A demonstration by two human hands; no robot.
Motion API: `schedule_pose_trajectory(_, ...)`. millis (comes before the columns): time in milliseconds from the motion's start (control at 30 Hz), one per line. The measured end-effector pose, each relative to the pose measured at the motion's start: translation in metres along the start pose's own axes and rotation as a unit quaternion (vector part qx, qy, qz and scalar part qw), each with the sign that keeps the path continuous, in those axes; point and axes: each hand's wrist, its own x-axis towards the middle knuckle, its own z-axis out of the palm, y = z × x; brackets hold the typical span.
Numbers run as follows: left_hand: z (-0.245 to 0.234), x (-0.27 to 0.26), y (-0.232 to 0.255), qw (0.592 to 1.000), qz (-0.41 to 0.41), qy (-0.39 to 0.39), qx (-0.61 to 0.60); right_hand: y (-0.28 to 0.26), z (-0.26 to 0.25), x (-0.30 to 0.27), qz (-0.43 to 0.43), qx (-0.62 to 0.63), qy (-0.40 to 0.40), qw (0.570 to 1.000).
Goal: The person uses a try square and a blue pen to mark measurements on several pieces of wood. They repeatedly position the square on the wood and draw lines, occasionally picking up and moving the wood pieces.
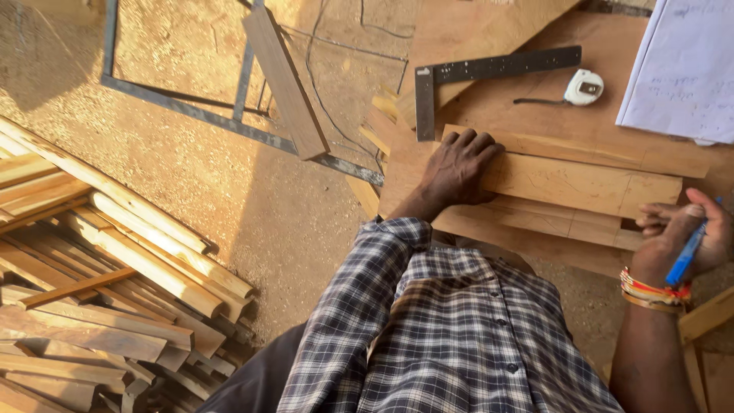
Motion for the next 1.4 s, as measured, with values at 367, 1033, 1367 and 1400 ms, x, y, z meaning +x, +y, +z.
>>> schedule_pose_trajectory(367, -0.006, 0.001, 0.003, 0.999, -0.020, -0.032, 0.007, -0.053, 0.059, 0.016, -0.102, -0.035, -0.003, 0.994)
schedule_pose_trajectory(1033, -0.038, -0.023, -0.071, 0.959, -0.206, 0.177, -0.076, -0.067, 0.162, 0.046, 0.003, -0.066, -0.121, 0.990)
schedule_pose_trajectory(1367, -0.074, -0.117, -0.238, 0.757, -0.602, 0.252, 0.030, -0.128, 0.210, 0.140, 0.716, 0.310, -0.609, 0.145)
schedule_pose_trajectory(1400, -0.071, -0.122, -0.242, 0.754, -0.615, 0.230, -0.015, -0.137, 0.219, 0.138, 0.732, 0.282, -0.599, 0.158)
